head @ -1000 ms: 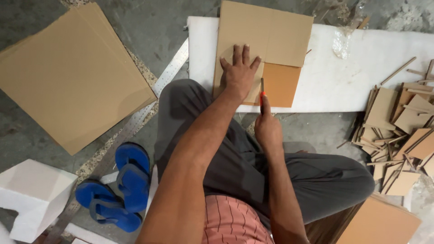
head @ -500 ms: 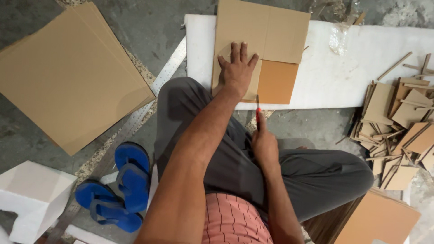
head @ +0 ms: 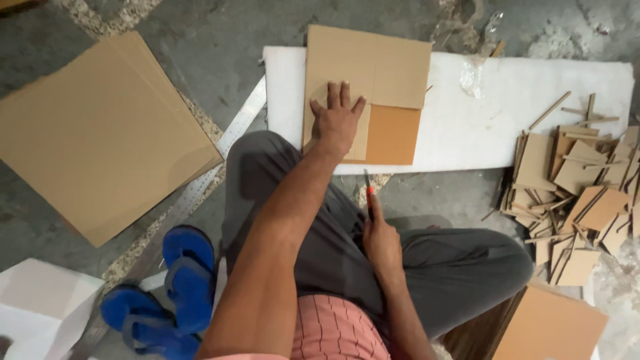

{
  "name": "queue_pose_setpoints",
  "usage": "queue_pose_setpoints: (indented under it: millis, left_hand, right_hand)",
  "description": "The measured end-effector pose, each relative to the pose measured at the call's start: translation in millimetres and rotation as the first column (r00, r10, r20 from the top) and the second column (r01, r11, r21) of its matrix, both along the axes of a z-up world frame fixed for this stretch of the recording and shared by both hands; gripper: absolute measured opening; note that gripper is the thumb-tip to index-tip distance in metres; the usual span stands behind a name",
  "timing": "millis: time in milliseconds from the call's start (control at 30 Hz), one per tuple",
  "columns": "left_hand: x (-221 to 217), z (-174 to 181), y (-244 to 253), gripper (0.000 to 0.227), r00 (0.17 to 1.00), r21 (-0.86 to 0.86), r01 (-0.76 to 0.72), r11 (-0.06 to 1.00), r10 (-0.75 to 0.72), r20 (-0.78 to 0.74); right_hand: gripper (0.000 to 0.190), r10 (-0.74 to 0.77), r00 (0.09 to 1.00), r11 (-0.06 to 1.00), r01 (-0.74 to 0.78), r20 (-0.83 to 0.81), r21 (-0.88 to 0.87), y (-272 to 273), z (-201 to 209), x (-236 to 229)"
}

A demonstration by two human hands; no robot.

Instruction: The person sits on the floor and uses a utility knife to cut rectangular pieces of cardboard placed on a white foam board. They repeatedly score and snap the cardboard, separating smaller pieces and stacking them aside.

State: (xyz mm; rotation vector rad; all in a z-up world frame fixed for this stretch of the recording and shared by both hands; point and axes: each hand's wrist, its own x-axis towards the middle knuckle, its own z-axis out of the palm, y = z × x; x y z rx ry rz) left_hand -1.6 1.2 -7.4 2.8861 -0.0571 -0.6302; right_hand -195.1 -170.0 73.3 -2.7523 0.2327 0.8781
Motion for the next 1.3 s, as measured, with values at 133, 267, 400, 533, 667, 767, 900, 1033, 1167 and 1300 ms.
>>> queue_pose_setpoints:
  millis: [133, 267, 400, 533, 667, 767, 900, 1033, 1167, 1300]
  left_hand:
    - [-1.2, 7.9, 1.5, 0.08, 1.0, 0.016, 0.025, 1.0, -0.025, -0.01]
    - [0.1, 27.7, 5.2, 0.105, 0.997, 0.015, 0.045, 0.999, -0.044, -0.056]
    - [2.2, 31.0, 5.0, 0.114, 0.99, 0.005, 0.055, 0.998, -0.054, -0.132]
    - [1.4, 8.2, -1.9, 0.089, 0.999, 0.011, 0.019, 1.0, -0.019, -0.04]
    - [2.9, -12.6, -5.7, 0.063, 0.999, -0.009, -0.028, 1.0, 0.028, 0.037]
    - [2.4, -19.4, -7.8, 0.067, 1.0, -0.014, -0.009, 1.0, 0.009, 0.01]
    - [1.7, -20.5, -6.8, 0.063, 0.999, -0.017, -0.02, 1.0, 0.02, 0.029]
    - [3.6, -22.6, -8.2, 0.064, 0.999, -0.007, -0.017, 1.0, 0.017, 0.029]
    - [3.3, -25.0, -10.3, 0.06, 0.998, -0.021, -0.047, 0.999, 0.048, 0.033]
    - [3.2, -23.2, -8.5, 0.063, 1.0, 0.007, -0.026, 1.0, 0.026, -0.001]
  right_hand:
    - [0.073, -0.031, 0.969, 0.986, -0.011, 0.247, 0.165, 0.2, -11.2, 16.8]
    - [0.076, -0.016, 0.964, 0.981, -0.036, 0.266, 0.192, 9.1, -35.1, 71.5]
    - [0.076, 0.045, 0.944, 0.979, -0.106, 0.326, 0.173, 15.2, -60.8, 104.9]
    - [0.075, 0.074, 0.924, 0.973, -0.15, 0.376, 0.177, 15.3, -76.6, 106.6]
    - [0.073, 0.076, 0.918, 0.966, -0.165, 0.389, 0.2, 20.2, -72.0, 109.6]
    - [0.07, 0.061, 0.913, 0.966, -0.155, 0.404, 0.205, 25.6, -60.0, 113.5]
    - [0.066, 0.031, 0.982, 0.991, -0.054, 0.184, 0.126, 33.5, -43.9, 123.8]
    - [0.063, 0.095, 0.903, 0.927, -0.233, 0.418, 0.292, 34.4, -35.4, 137.1]
    - [0.06, 0.075, 0.948, 0.956, -0.157, 0.309, 0.249, 33.0, -26.9, 138.0]
    - [0.056, 0.057, 0.961, 0.966, -0.121, 0.269, 0.227, 35.1, -16.6, 128.2]
